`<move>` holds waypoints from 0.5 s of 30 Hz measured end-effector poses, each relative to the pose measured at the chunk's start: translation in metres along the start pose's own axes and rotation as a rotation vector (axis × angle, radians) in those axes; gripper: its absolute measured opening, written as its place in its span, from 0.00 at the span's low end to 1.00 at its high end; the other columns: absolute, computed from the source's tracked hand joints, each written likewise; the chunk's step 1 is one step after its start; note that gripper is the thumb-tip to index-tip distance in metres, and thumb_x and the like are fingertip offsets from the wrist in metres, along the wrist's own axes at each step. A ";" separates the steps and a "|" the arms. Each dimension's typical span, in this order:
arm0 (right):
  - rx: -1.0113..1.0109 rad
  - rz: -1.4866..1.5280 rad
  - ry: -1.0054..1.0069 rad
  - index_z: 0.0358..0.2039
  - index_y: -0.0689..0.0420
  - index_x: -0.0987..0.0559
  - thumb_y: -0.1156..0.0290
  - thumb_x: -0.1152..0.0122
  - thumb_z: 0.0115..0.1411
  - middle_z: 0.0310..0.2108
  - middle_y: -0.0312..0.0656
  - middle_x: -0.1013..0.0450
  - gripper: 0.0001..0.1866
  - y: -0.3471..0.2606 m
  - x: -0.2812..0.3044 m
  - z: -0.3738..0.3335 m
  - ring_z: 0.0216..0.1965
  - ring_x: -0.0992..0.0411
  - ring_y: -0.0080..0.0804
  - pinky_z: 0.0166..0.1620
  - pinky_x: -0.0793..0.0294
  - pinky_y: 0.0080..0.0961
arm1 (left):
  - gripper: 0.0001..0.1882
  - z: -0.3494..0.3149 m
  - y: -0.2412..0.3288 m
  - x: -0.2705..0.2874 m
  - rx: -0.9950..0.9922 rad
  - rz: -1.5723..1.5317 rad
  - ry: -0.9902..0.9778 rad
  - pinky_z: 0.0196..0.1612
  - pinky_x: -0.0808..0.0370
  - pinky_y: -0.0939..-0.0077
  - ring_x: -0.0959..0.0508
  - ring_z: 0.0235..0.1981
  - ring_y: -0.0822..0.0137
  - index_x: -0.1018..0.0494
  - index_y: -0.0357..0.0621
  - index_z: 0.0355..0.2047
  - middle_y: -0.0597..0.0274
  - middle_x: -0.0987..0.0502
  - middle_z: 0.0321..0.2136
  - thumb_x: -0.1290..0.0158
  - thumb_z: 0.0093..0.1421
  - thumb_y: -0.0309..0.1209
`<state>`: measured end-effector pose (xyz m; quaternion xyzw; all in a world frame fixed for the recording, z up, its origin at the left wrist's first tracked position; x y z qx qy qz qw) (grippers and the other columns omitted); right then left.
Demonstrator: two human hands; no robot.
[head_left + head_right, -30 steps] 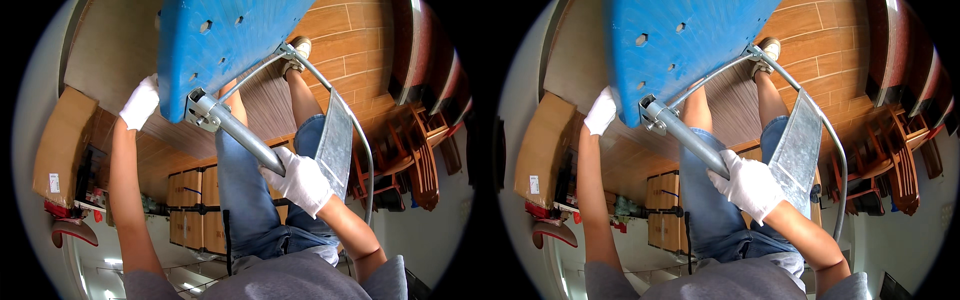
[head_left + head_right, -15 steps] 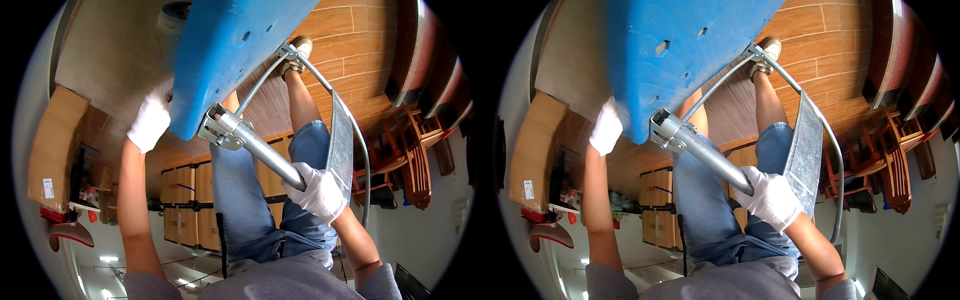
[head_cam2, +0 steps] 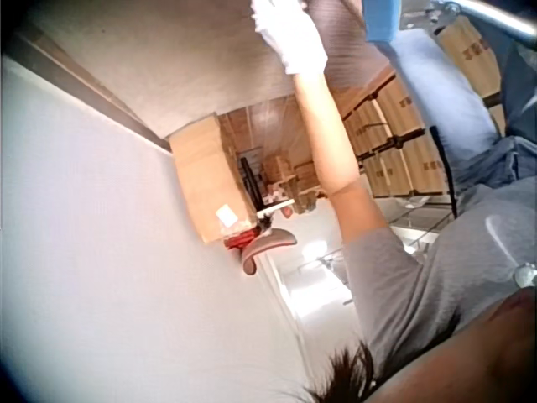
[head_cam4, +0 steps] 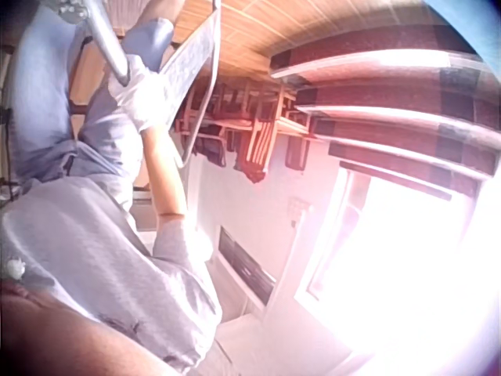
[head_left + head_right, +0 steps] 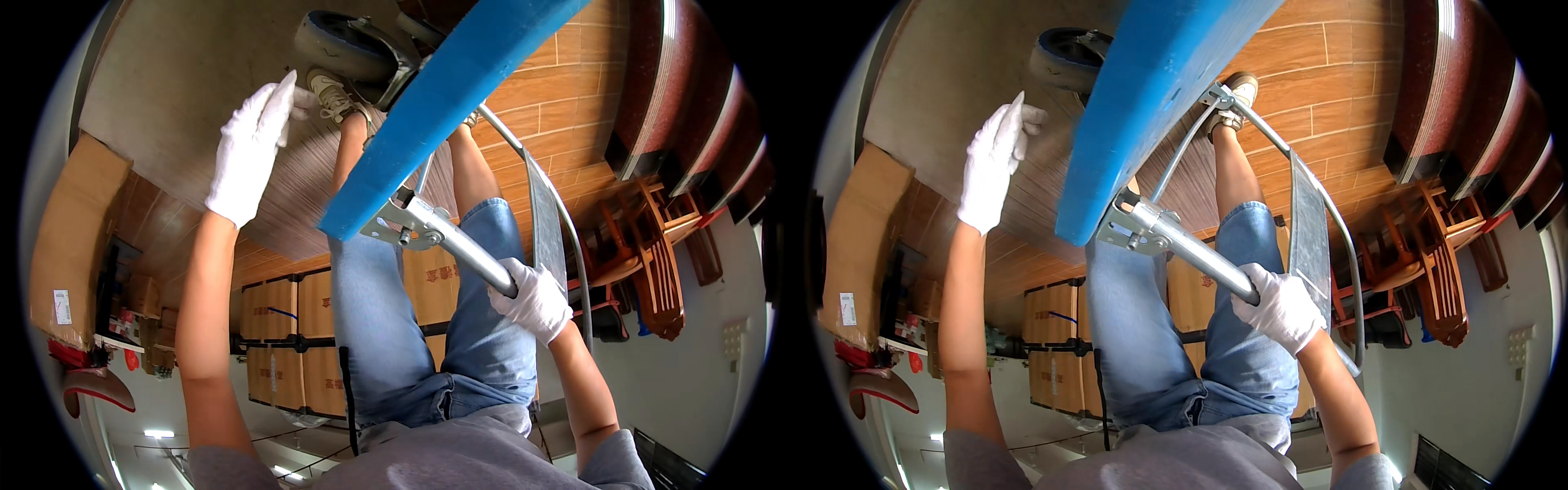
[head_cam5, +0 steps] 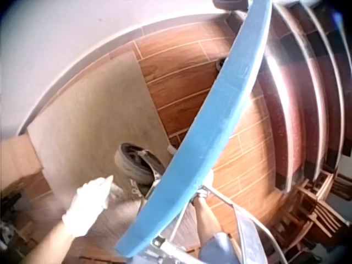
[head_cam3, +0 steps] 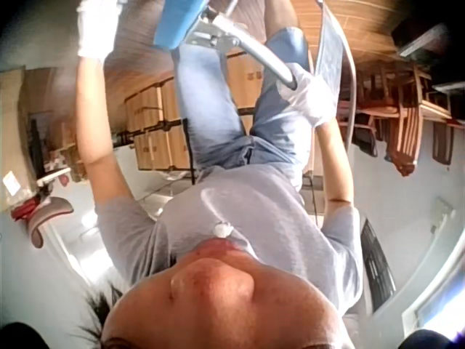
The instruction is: The person assembles a blue hand truck by attaching the metal handle to the base plate. They insert the handle into the base, secure it with bolts and nuts, and tighten the fasteners by hand. The person then stands up and moves the assembled hand truck across the room.
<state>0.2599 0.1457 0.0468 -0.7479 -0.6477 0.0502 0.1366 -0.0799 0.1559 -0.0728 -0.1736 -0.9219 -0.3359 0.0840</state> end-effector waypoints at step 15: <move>-0.106 -0.352 0.162 0.26 0.56 0.27 0.63 0.35 0.46 0.21 0.50 0.27 0.13 0.014 -0.009 -0.014 0.25 0.27 0.52 0.34 0.27 0.42 | 0.19 -0.127 -0.105 -0.070 0.588 -0.896 0.524 0.20 0.44 0.87 0.42 0.17 0.83 0.24 0.43 0.32 0.70 0.27 0.24 0.55 0.65 0.45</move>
Point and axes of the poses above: each hand's wrist, its own z-axis towards the middle knuckle, its own x-axis out of the back of the hand, y = z × x, the point moved 7 cm from there along z, towards the middle knuckle
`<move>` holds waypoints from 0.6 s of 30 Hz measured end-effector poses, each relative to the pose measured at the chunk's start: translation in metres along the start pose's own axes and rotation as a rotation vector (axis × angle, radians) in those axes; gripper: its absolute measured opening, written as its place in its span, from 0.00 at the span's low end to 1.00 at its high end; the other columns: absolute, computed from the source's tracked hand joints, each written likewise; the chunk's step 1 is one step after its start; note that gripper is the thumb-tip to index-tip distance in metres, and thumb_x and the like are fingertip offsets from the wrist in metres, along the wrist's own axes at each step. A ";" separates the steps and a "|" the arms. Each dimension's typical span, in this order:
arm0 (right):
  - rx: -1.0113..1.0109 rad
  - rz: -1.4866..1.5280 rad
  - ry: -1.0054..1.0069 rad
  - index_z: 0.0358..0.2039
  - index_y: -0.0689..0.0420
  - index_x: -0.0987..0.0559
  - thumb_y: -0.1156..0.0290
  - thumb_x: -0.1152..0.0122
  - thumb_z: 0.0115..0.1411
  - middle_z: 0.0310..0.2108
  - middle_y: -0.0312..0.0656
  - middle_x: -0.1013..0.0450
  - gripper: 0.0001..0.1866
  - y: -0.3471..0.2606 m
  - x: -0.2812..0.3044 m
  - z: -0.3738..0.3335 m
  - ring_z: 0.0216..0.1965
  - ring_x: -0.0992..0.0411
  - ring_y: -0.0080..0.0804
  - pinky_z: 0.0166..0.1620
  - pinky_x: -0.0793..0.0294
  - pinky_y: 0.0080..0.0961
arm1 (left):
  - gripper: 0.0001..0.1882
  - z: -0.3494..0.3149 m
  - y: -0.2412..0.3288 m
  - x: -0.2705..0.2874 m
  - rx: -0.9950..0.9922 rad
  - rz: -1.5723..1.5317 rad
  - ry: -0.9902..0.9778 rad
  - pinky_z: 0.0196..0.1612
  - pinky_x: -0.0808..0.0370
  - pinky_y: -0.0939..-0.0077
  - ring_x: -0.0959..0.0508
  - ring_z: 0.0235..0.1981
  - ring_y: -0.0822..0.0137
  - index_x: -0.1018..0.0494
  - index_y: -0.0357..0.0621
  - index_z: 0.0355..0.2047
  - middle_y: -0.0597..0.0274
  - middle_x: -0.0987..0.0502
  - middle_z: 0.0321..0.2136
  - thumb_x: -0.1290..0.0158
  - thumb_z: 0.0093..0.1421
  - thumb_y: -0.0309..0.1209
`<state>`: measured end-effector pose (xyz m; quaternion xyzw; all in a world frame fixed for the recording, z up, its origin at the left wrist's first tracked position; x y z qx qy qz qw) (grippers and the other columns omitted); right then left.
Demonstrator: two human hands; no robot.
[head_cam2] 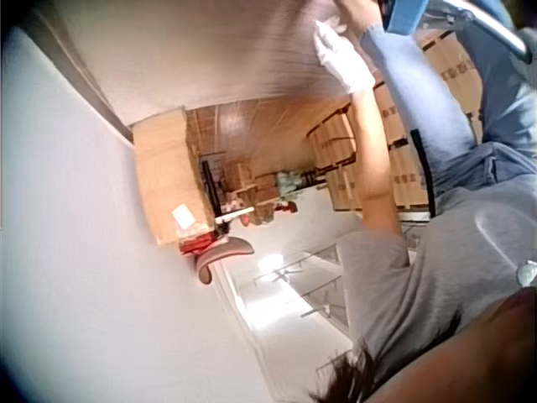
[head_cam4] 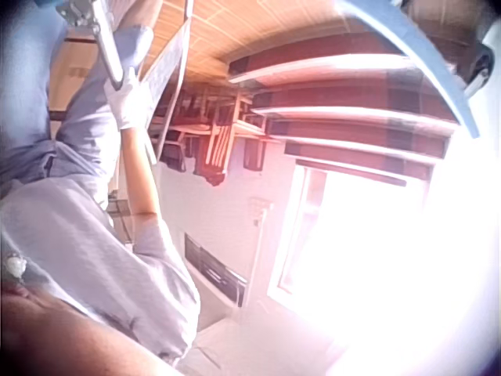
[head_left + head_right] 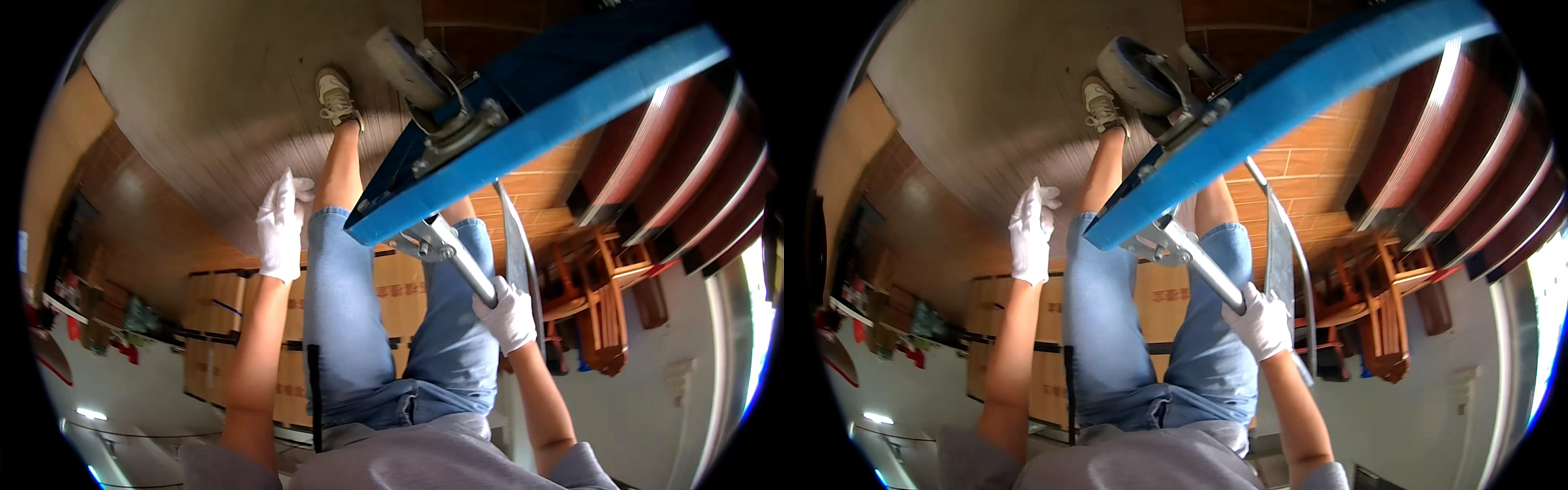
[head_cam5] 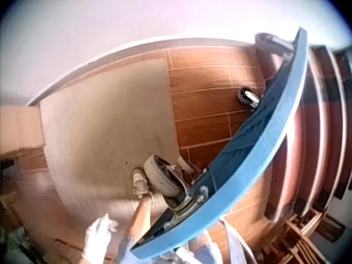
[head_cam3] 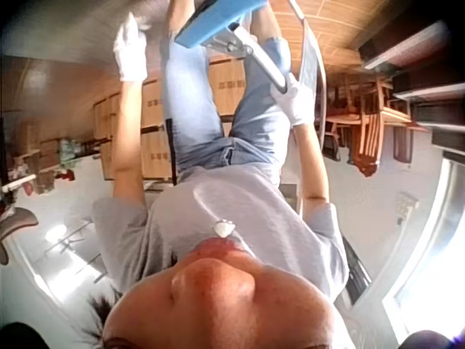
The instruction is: The person assembles a blue hand truck by attaching the metal handle to the base plate. They insert the handle into the base, secure it with bolts and nuts, and tighten the fasteners by hand. The person then stands up and moves the assembled hand truck across the room.
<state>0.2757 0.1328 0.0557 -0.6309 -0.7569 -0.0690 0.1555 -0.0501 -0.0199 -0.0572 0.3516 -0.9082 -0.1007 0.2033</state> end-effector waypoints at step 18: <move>-0.094 -0.045 0.043 0.22 0.62 0.26 0.71 0.41 0.48 0.15 0.46 0.28 0.07 -0.010 -0.012 0.011 0.16 0.29 0.39 0.26 0.28 0.30 | 0.22 0.099 -0.043 -0.061 0.277 -0.461 -0.032 0.20 0.45 0.89 0.44 0.17 0.83 0.25 0.40 0.42 0.66 0.29 0.32 0.58 0.65 0.46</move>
Point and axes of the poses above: each hand's wrist, its own z-axis towards the middle knuckle, its own x-axis out of the back of the hand, y = z × x, the point moved 7 cm from there along z, towards the middle knuckle
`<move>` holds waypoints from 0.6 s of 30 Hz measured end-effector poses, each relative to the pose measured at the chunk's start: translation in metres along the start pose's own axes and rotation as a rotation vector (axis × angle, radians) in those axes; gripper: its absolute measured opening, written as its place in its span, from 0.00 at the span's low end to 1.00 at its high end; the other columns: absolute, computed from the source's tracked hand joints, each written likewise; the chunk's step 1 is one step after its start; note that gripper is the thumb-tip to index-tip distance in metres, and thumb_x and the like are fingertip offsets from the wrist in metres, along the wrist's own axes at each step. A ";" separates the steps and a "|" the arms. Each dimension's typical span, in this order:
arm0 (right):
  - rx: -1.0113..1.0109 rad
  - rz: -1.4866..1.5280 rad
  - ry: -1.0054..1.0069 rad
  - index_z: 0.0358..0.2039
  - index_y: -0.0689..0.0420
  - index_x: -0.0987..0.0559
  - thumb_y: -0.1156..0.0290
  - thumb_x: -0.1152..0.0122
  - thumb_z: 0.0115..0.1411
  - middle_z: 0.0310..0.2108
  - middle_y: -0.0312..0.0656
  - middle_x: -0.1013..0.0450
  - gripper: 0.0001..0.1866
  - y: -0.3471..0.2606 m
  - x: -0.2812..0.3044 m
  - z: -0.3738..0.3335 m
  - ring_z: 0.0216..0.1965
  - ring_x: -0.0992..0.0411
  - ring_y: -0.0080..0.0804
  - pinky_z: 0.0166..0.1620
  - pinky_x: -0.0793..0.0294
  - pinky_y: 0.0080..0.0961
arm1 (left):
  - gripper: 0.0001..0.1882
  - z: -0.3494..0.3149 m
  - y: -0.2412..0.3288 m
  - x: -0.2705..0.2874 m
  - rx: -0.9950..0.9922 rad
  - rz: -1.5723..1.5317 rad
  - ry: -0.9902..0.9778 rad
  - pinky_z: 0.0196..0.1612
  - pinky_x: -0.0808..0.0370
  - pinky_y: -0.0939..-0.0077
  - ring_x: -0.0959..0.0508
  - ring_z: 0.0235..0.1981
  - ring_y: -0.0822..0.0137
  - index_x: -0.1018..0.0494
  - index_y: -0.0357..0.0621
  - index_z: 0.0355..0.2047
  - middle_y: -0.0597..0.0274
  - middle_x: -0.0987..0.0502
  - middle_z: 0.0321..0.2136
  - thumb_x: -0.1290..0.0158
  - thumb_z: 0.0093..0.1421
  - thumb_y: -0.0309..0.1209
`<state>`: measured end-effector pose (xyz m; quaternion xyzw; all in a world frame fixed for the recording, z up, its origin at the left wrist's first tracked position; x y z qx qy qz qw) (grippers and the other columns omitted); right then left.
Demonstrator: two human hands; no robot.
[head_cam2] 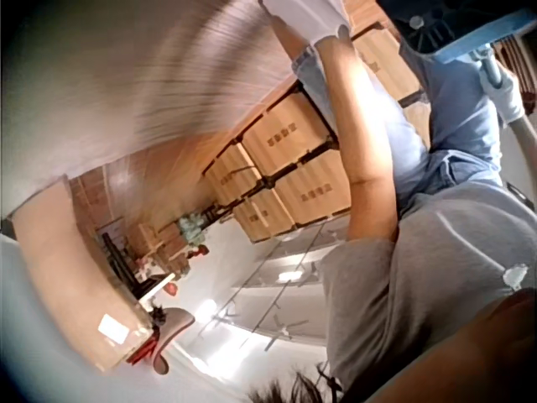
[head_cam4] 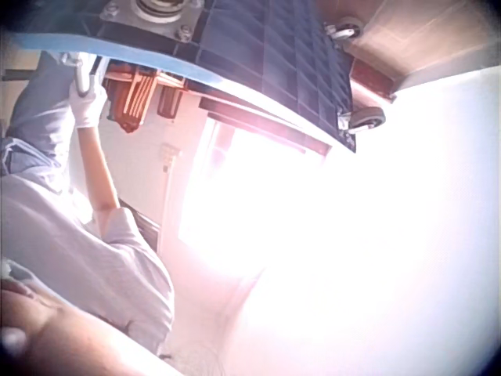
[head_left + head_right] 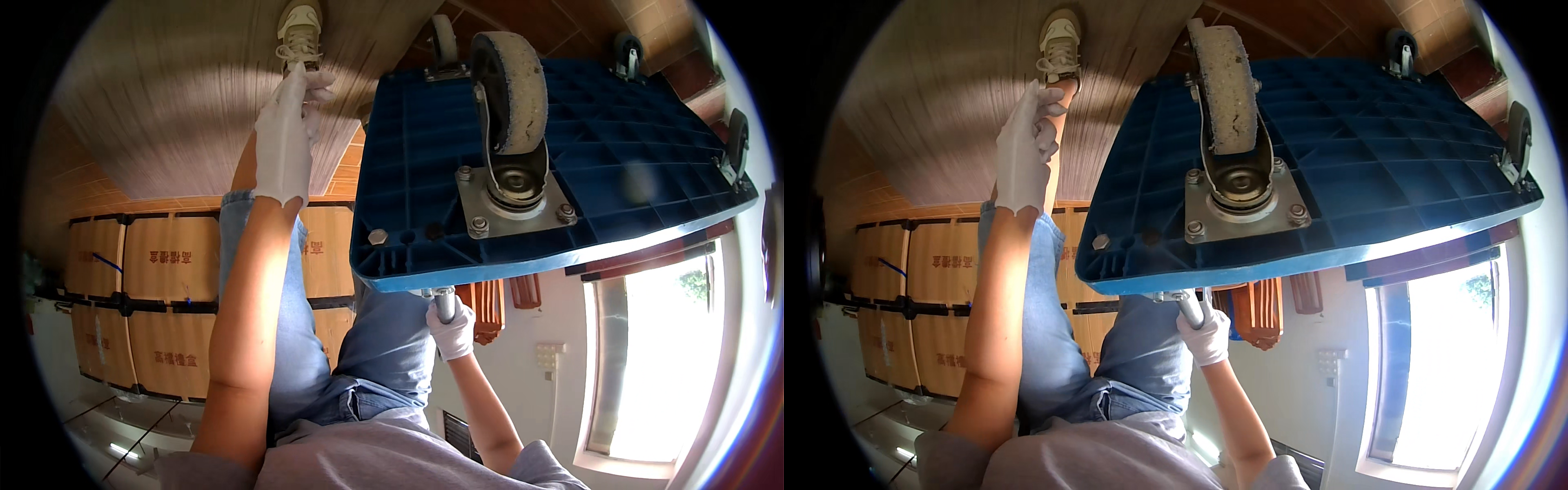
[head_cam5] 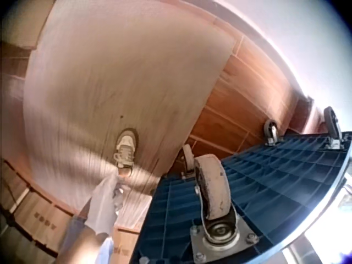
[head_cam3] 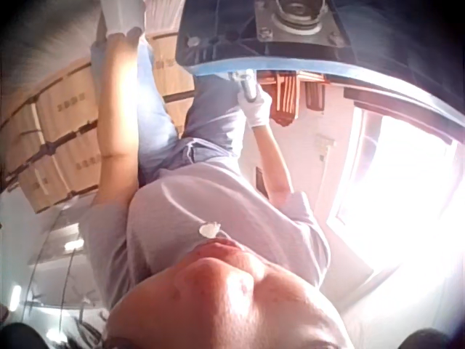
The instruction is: The person assembles a blue hand truck by attaching the metal handle to the base plate. They insert the handle into the base, secure it with bolts and nuts, and tighten the fasteners by hand. The person then stands up and moves the assembled hand truck across the room.
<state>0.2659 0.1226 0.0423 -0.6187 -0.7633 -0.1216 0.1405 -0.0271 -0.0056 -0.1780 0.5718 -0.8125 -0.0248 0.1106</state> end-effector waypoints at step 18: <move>-0.057 0.035 0.019 0.24 0.59 0.27 0.69 0.37 0.45 0.16 0.51 0.29 0.09 -0.011 0.005 0.001 0.20 0.28 0.51 0.27 0.27 0.37 | 0.15 0.013 -0.014 0.006 -0.100 0.053 -0.088 0.36 0.32 0.86 0.31 0.36 0.80 0.25 0.42 0.42 0.68 0.27 0.35 0.55 0.65 0.38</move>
Point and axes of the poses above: each hand's wrist, its own z-axis towards the middle knuckle, its own x-axis out of the back of the hand, y = z × x, the point moved 7 cm from there along z, towards the middle knuckle
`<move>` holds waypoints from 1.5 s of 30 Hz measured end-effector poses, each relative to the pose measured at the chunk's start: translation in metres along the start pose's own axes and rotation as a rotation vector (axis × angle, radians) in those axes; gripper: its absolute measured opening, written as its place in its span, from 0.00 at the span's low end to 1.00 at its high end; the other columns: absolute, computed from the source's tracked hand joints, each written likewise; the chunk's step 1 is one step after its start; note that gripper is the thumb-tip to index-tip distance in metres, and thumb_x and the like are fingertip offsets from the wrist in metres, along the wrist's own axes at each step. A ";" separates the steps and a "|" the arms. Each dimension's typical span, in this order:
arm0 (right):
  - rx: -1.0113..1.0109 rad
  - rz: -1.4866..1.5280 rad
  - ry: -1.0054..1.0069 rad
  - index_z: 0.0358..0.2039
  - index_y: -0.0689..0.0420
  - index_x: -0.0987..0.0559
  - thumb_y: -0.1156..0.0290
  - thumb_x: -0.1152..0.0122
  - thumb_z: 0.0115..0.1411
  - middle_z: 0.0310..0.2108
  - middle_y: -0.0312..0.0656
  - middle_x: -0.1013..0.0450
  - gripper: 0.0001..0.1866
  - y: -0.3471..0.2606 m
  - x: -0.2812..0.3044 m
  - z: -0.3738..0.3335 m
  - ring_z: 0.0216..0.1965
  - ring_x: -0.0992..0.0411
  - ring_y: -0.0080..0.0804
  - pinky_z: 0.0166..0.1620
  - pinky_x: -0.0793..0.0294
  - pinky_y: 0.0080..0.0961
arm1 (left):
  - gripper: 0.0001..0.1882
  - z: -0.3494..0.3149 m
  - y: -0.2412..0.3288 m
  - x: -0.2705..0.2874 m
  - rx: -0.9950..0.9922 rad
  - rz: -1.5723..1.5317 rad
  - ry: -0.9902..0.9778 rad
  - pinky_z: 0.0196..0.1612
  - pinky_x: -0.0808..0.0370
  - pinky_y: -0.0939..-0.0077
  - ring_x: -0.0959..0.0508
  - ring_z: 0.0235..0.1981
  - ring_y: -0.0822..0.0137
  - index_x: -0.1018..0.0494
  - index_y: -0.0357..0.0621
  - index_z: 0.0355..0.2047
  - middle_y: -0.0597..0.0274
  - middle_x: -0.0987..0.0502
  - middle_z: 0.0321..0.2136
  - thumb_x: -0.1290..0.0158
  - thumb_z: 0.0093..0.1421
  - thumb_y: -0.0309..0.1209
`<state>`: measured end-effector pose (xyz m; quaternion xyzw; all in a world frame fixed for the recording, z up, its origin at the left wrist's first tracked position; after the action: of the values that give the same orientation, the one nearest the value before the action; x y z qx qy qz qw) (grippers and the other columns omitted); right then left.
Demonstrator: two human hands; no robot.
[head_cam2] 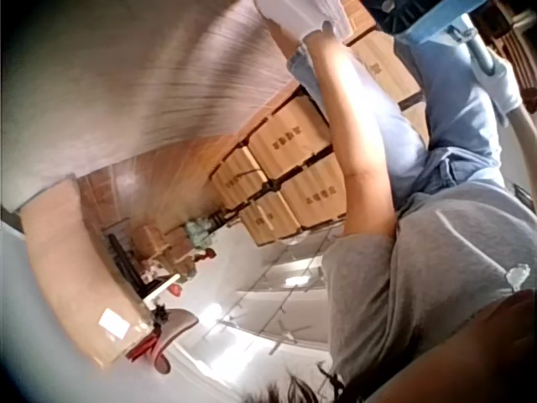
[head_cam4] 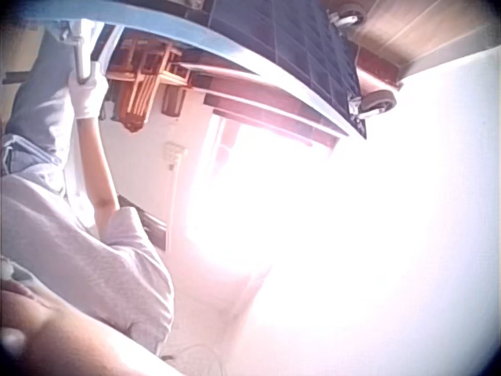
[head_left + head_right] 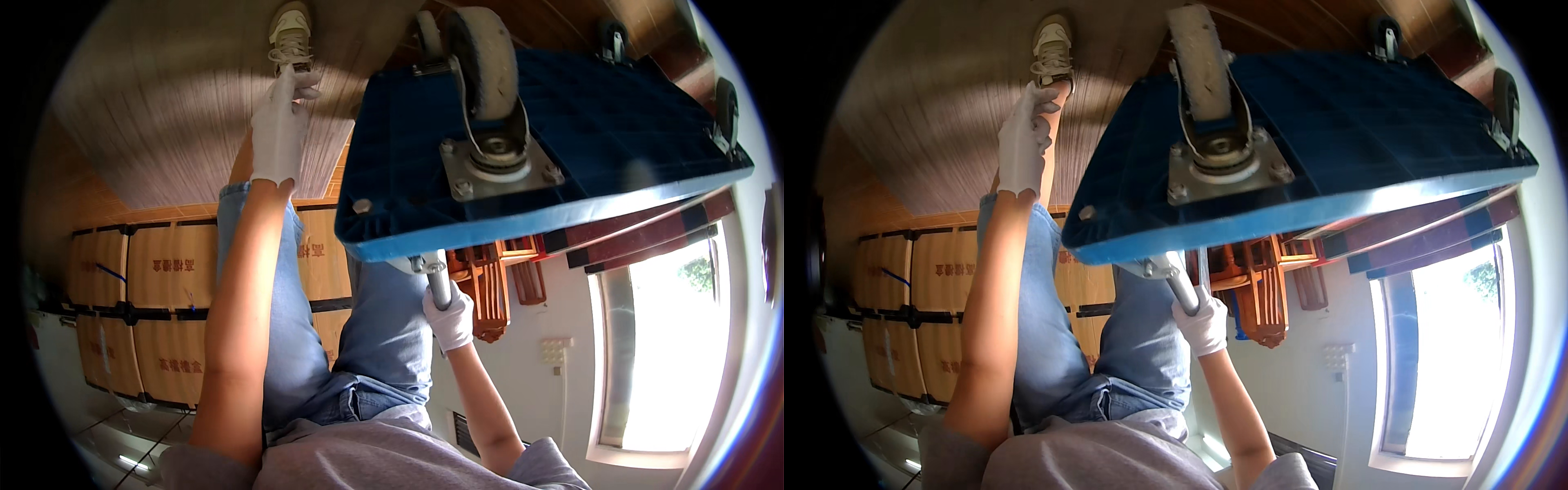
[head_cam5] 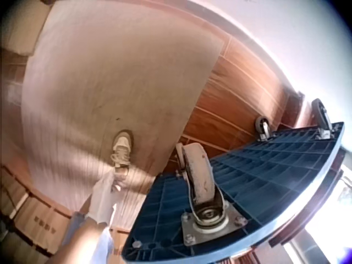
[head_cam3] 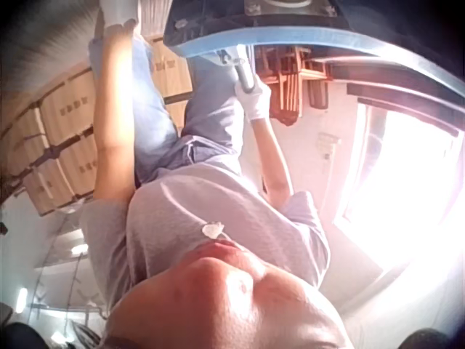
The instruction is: The person assembles a blue hand truck by attaching the metal handle to the base plate. They insert the handle into the base, secure it with bolts and nuts, and tighten the fasteners by hand. The person then stands up and moves the assembled hand truck across the room.
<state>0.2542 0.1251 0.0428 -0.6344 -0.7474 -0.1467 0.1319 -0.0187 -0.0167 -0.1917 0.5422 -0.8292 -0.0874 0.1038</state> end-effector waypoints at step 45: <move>-0.231 0.909 0.508 0.41 0.56 0.25 0.64 0.51 0.61 0.39 0.49 0.26 0.13 0.063 -0.153 -0.160 0.44 0.29 0.47 0.48 0.30 0.39 | 0.18 -0.250 0.123 0.117 -0.202 1.212 -0.083 0.14 0.46 0.85 0.44 0.11 0.83 0.25 0.47 0.35 0.67 0.25 0.26 0.57 0.65 0.47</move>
<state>0.3426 -0.0661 0.1350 -0.8492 -0.3206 -0.3050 0.2881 -0.1059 -0.0834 0.0899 -0.0420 -0.9809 -0.1120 0.1533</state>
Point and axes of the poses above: each hand's wrist, its own z-axis towards the middle knuckle, its own x-axis out of the back of the hand, y = z × x, the point moved 7 cm from there along z, towards the middle knuckle
